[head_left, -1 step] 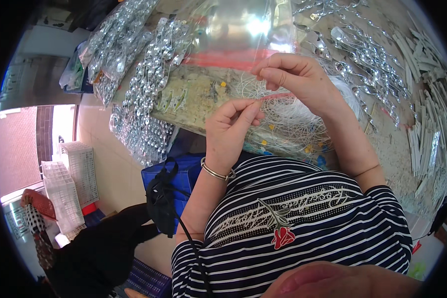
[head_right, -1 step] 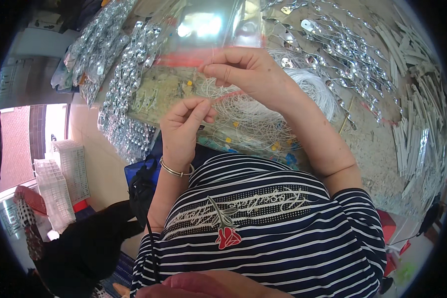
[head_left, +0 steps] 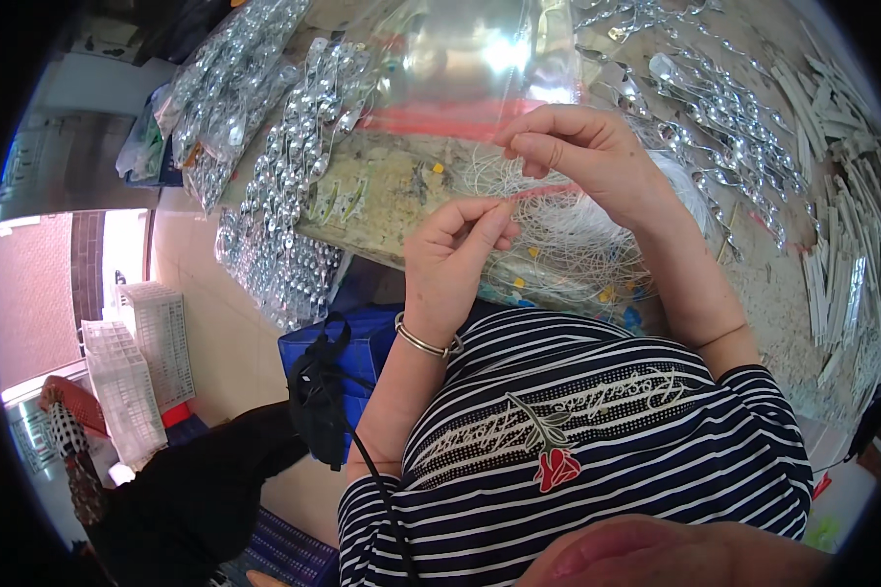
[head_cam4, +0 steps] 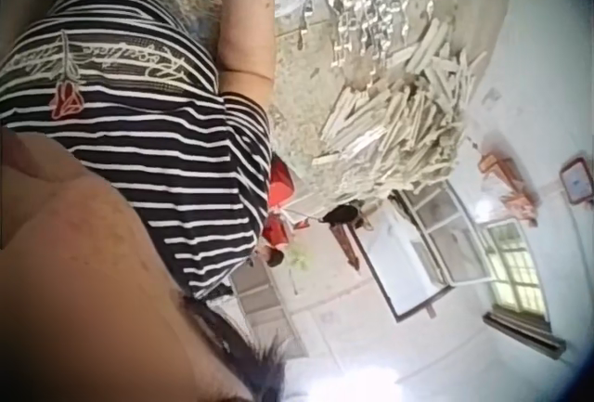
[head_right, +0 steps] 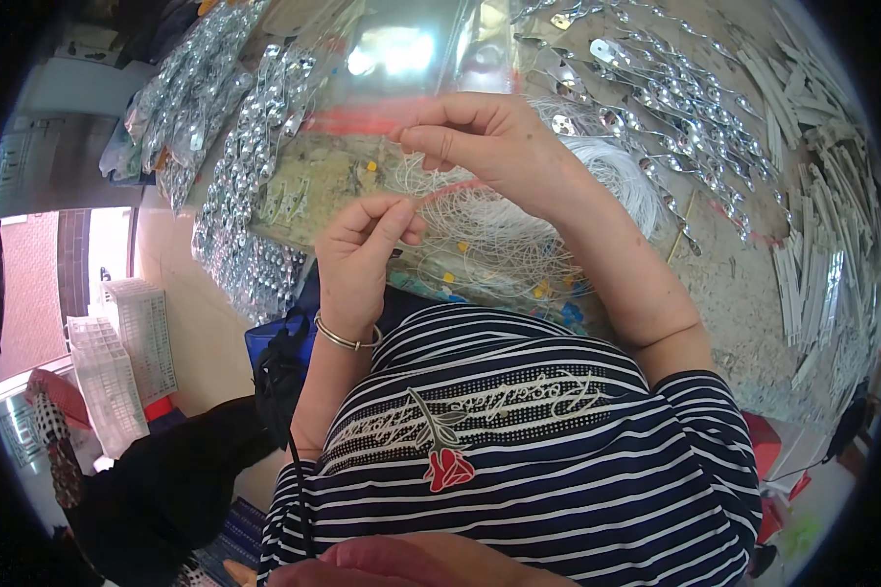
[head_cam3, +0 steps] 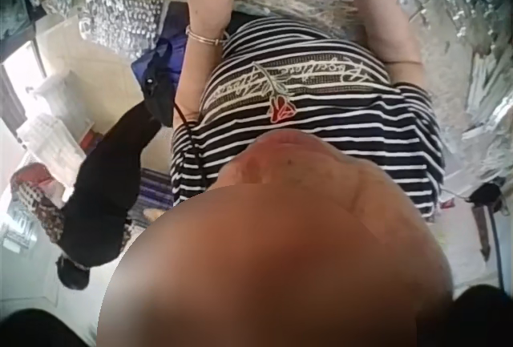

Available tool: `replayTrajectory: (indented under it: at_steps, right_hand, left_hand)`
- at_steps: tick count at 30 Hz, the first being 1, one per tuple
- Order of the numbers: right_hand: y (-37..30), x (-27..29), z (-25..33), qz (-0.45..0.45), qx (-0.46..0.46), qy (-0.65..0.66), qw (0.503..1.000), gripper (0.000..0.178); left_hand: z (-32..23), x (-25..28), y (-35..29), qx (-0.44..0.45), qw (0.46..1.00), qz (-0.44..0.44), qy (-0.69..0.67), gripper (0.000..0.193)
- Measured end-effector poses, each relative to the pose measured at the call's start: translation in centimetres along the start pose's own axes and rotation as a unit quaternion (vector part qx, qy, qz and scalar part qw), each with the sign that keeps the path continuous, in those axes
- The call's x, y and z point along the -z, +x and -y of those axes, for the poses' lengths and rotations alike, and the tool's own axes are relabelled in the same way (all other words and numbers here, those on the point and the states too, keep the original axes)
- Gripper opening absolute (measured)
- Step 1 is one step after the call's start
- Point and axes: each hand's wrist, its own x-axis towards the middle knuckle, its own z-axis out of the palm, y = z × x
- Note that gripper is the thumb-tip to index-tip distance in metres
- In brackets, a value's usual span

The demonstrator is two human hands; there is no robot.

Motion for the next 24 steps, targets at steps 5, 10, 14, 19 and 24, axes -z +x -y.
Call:
replayTrajectory:
  at_steps: [5, 10, 14, 19, 24]
  right_hand:
    - [0.3, 0.6, -0.1, -0.008, 0.018, 0.026, 0.999, 0.017]
    - [0.5, 0.9, 0.1, -0.024, 0.007, 0.053, 0.998, 0.018]
    - [0.5, 1.2, 0.2, -0.027, 0.01, 0.038, 0.999, 0.016]
    - [0.6, 1.3, -0.1, -0.033, 0.014, 0.024, 0.999, 0.015]
    - [0.5, 1.1, -0.2, -0.024, 0.049, 0.011, 0.998, 0.017]
  left_hand:
    - [0.0, -0.3, 0.1, 0.023, 1.0, 0.0, 0.004, 0.012]
    - [0.1, -0.3, 0.1, 0.034, 0.999, 0.0, 0.003, 0.012]
    - [0.0, -0.5, 0.0, 0.059, 0.998, -0.004, 0.0, 0.013]
    - [0.3, -0.2, 0.0, 0.064, 0.998, 0.01, -0.003, 0.014]
    - [0.1, -0.1, 0.0, 0.081, 0.997, 0.002, -0.008, 0.015]
